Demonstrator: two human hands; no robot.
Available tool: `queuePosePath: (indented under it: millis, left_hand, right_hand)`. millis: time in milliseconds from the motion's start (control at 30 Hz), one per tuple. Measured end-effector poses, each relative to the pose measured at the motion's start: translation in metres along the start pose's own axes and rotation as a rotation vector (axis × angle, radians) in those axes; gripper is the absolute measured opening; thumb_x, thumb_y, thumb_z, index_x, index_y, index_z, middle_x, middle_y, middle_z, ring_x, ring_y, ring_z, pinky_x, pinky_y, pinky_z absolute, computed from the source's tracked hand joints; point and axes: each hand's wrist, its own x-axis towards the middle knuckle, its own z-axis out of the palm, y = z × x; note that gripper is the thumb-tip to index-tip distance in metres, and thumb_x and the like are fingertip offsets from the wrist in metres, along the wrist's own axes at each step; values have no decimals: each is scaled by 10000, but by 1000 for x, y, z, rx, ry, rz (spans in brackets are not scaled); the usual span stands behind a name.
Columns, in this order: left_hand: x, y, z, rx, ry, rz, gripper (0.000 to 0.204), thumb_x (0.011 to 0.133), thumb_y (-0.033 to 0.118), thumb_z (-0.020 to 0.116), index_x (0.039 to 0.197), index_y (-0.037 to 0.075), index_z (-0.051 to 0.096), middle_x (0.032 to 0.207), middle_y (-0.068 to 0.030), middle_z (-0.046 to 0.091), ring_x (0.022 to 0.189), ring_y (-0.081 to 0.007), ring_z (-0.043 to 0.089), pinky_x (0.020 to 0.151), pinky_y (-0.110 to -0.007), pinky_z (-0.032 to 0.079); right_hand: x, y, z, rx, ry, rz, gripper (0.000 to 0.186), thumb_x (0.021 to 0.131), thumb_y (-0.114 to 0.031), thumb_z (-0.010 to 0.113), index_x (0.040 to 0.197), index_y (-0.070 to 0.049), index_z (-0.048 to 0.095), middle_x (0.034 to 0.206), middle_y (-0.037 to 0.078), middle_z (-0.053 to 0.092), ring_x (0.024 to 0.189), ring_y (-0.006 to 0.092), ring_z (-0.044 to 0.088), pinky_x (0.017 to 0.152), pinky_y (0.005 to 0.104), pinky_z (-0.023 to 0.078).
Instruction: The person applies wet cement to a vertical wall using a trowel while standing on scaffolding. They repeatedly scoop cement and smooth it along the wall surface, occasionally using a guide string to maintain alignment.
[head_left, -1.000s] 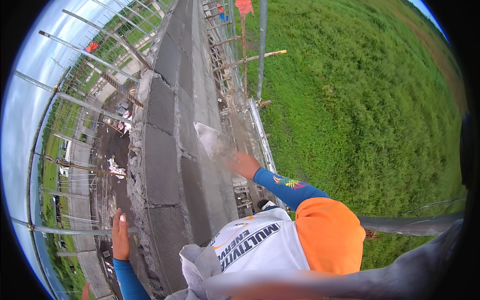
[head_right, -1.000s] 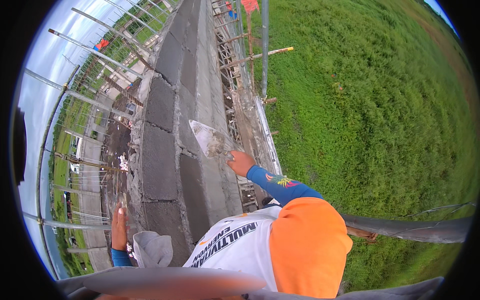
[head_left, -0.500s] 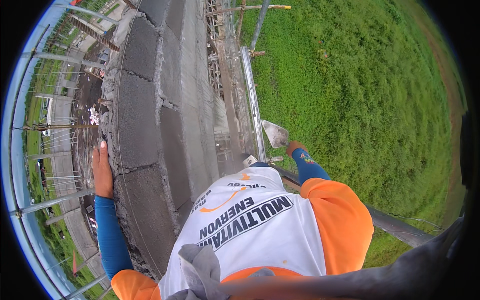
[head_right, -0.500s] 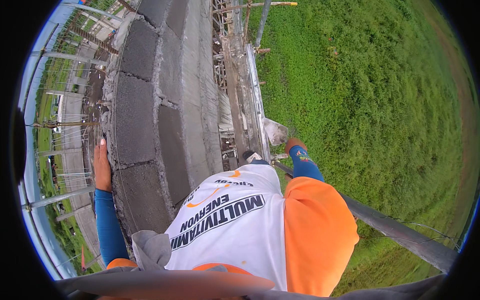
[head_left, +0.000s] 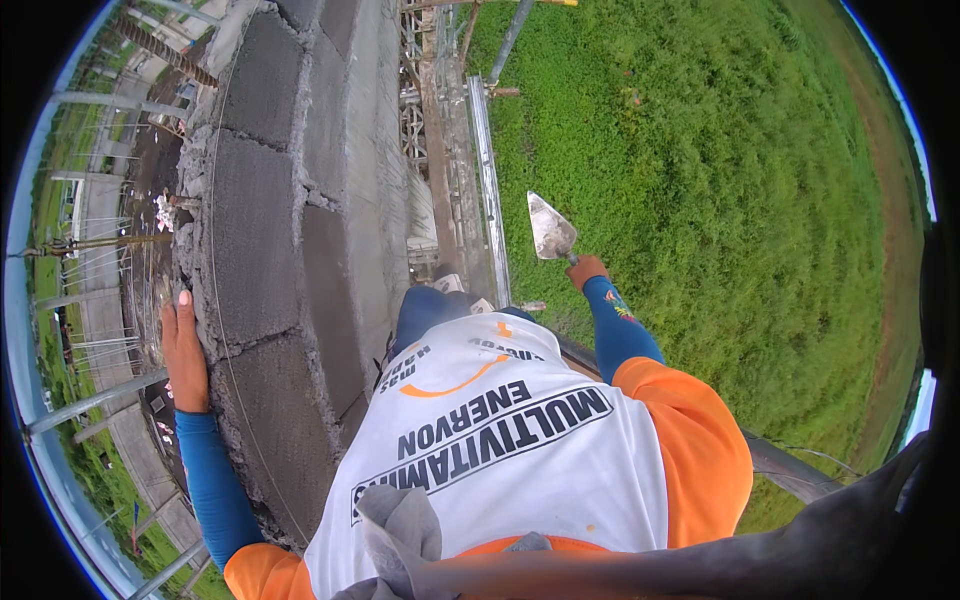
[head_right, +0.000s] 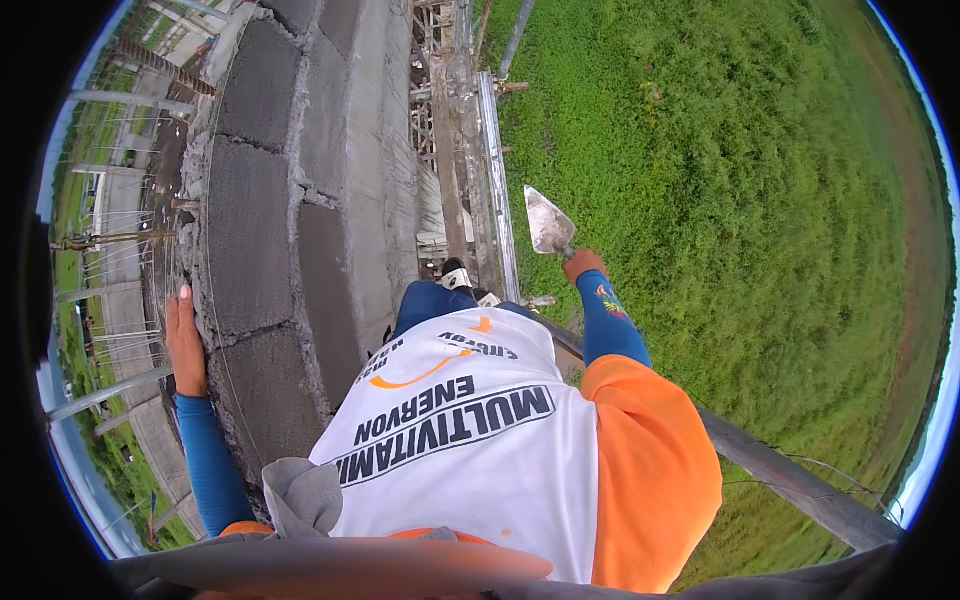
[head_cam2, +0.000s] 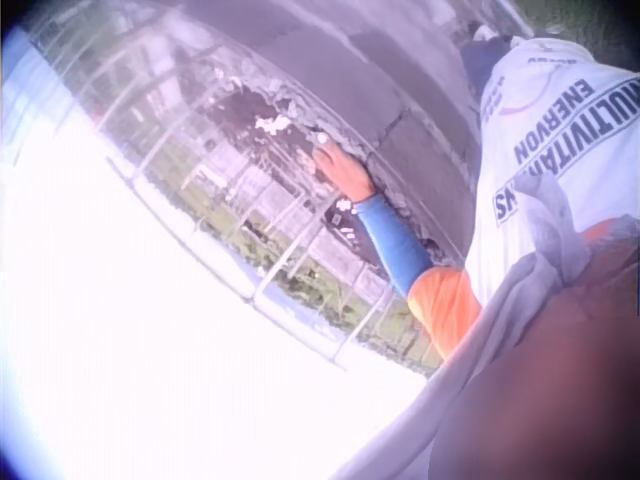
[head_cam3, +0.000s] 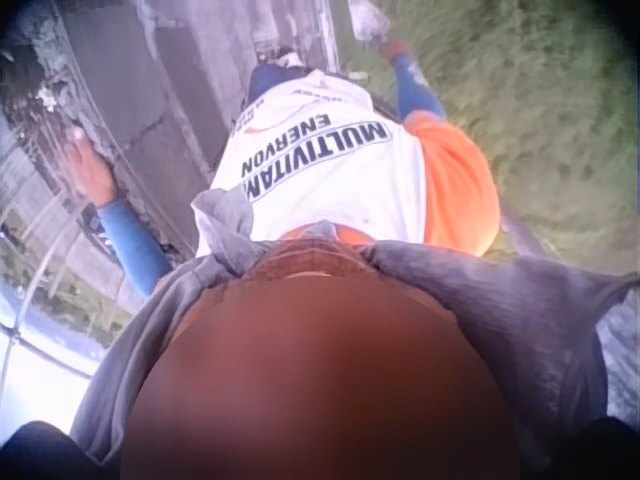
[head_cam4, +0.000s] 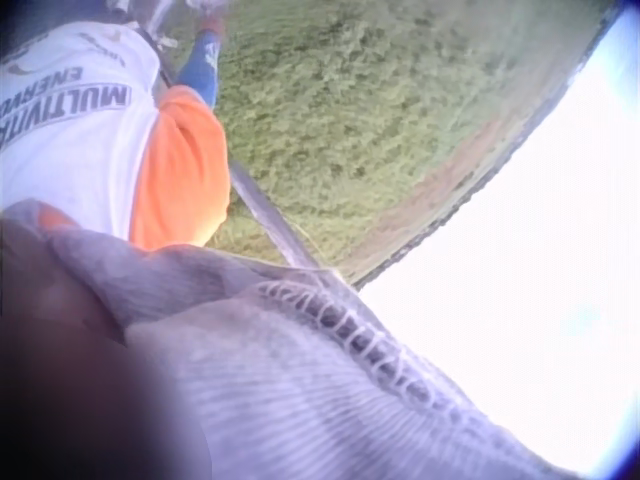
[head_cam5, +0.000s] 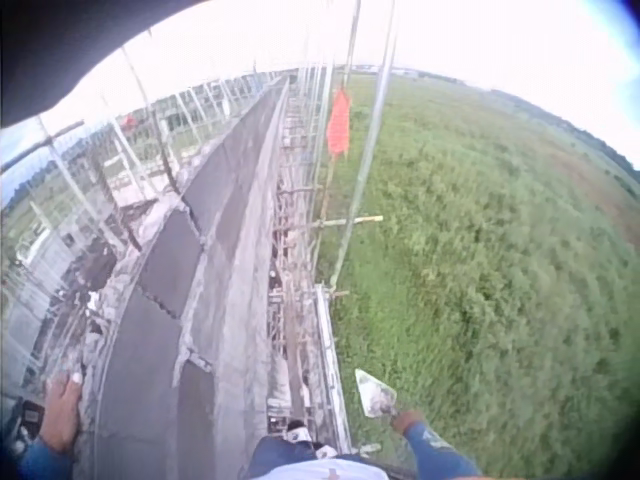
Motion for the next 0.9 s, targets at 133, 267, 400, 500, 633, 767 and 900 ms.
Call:
queuePosePath:
  millis: [133, 267, 400, 500, 633, 767, 900]
  left_hand:
    - [23, 7, -25, -17, -257, -79, 862, 998, 681, 517, 1473, -38, 526, 1523, -253, 501, 1437, -365, 447, 1174, -420, 344]
    - [68, 23, -43, -185, -179, -220, 971, 906, 830, 485, 1491, 59, 542, 1519, -179, 524, 1421, -387, 451, 1085, -590, 399]
    - [131, 46, -29, -353, -172, -122, 990, 918, 831, 454, 1571, 89, 413, 1587, -175, 437, 1415, -425, 437, 1090, -575, 398]
    - [174, 64, -4, -399, -263, -120, 1011, 903, 854, 446, 1561, 87, 423, 1569, -171, 447, 1389, -422, 452, 1083, -579, 401]
    - [203, 84, 26, -337, -232, 134, 812, 1040, 662, 445, 1495, -9, 477, 1443, -190, 562, 1346, -325, 509, 1117, -430, 405]
    - [197, 94, 45, -190, -148, 167, 739, 1054, 544, 523, 1481, -56, 464, 1457, -295, 555, 1367, -385, 536, 1129, -437, 404]
    - [189, 105, 38, -71, -130, 153, 728, 1045, 520, 538, 1505, -35, 438, 1386, -342, 589, 1295, -484, 571, 1078, -481, 445]
  right_hand:
    - [-13, -10, -10, 6, -81, -60, 390, 826, -371, 696, 1020, -37, 753, 1035, 248, 740, 980, 461, 701, 894, 514, 568]
    - [-18, -34, -29, -43, -66, -66, 401, 855, -429, 700, 1088, -110, 768, 1127, 214, 741, 1061, 414, 701, 967, 504, 548]
    - [4, -84, -53, -55, -150, -88, 411, 879, -428, 669, 1143, -127, 761, 1160, 186, 743, 1083, 401, 702, 971, 494, 558]
    - [26, -127, -73, -87, -124, -145, 402, 886, -427, 664, 1133, -124, 759, 1148, 175, 748, 1070, 396, 707, 960, 495, 563]
    - [48, -172, -103, -72, -97, -216, 391, 890, -427, 661, 1106, -115, 758, 1124, 181, 747, 1049, 403, 708, 942, 504, 562]
    - [67, -203, -130, -134, -103, -226, 376, 891, -411, 651, 1097, -115, 756, 1110, 188, 746, 1039, 406, 708, 934, 508, 563]
    - [94, -227, -145, -211, -143, -227, 350, 889, -377, 642, 1094, -118, 759, 1124, 180, 749, 1063, 397, 709, 941, 510, 566]
